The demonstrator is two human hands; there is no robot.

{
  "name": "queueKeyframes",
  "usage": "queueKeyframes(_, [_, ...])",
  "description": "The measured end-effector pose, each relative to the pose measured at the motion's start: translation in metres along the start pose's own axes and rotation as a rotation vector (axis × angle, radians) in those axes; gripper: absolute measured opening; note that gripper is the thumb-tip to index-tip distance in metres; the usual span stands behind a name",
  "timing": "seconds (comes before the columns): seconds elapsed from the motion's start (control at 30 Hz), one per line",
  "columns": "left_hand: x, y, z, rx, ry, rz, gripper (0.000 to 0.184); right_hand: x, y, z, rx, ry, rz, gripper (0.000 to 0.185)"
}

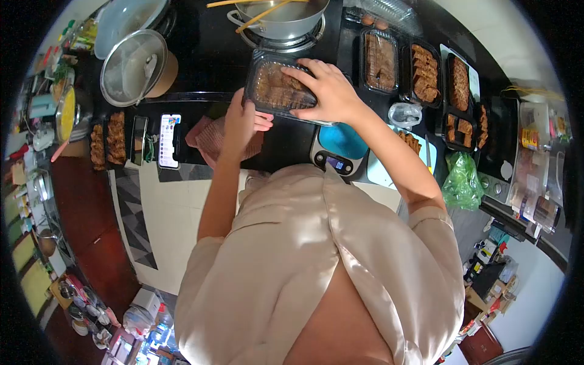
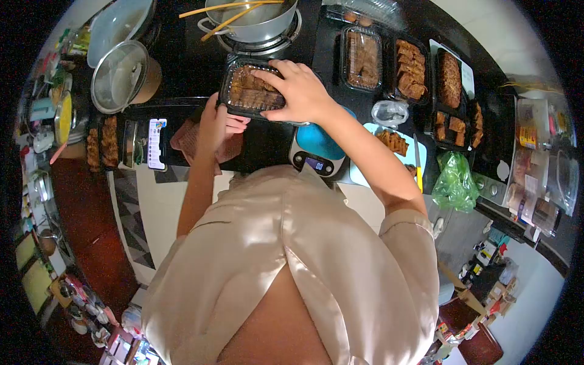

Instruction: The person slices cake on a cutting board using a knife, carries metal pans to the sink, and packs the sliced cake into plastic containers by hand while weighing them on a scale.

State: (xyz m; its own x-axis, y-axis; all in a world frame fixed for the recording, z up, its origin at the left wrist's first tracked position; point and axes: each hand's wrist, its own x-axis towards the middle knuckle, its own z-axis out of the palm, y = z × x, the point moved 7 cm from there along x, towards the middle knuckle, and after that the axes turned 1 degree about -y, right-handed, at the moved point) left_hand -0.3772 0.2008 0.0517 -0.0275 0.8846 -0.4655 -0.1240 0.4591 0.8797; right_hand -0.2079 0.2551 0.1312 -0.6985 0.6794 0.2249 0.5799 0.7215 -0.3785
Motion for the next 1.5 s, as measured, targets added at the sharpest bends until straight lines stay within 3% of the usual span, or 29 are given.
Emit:
queueKeyframes(0.1, [-0.004, -0.011, 0.011, -0.084, 0.112, 0.116, 0.040, -0.002, 0.000, 0.000, -0.007, 0.023, -0.007, 0.077])
queueKeyframes(0.3, [0.006, -0.003, 0.002, -0.094, 0.203, 0.150, 0.053, -0.014, 0.001, -0.003, 0.021, 0.072, 0.087, 0.078])
queueKeyframes(0.4, [0.042, 0.010, -0.003, 0.161, 0.030, 0.209, 0.043, -0.028, 0.006, -0.012, -0.065, 0.068, 0.122, 0.077])
queueKeyframes(0.5, [0.056, 0.029, 0.011, 0.205, -0.032, 0.243, 0.044, -0.033, 0.013, -0.021, -0.168, 0.084, 0.173, 0.071])
queueKeyframes(0.57, [0.051, 0.030, 0.020, 0.246, 0.021, 0.295, 0.046, -0.035, 0.014, -0.017, -0.146, 0.109, 0.190, 0.070])
queueKeyframes(0.63, [0.025, 0.021, 0.027, 0.256, 0.196, 0.222, 0.051, -0.038, 0.017, -0.017, -0.107, 0.172, 0.235, 0.070])
queueKeyframes(0.77, [-0.006, -0.039, 0.060, 0.030, 0.112, 0.157, 0.053, -0.040, 0.024, -0.009, -0.053, 0.189, 0.259, 0.070])
queueKeyframes(0.9, [-0.027, -0.047, 0.084, -0.020, 0.012, 0.165, 0.054, -0.043, 0.028, -0.005, 0.020, 0.212, 0.257, 0.071])
queueKeyframes(1.0, [-0.038, -0.053, 0.100, -0.208, -0.105, 0.017, 0.058, -0.041, 0.033, -0.003, 0.063, 0.212, 0.261, 0.073])
queueKeyframes(1.23, [-0.039, -0.059, 0.107, -0.241, -0.041, 0.200, 0.062, -0.041, 0.032, -0.006, 0.155, 0.171, 0.272, 0.073])
queueKeyframes(1.5, [-0.050, -0.076, 0.115, -0.401, 0.004, 0.191, 0.067, -0.043, 0.033, -0.003, 0.166, 0.177, 0.268, 0.071])
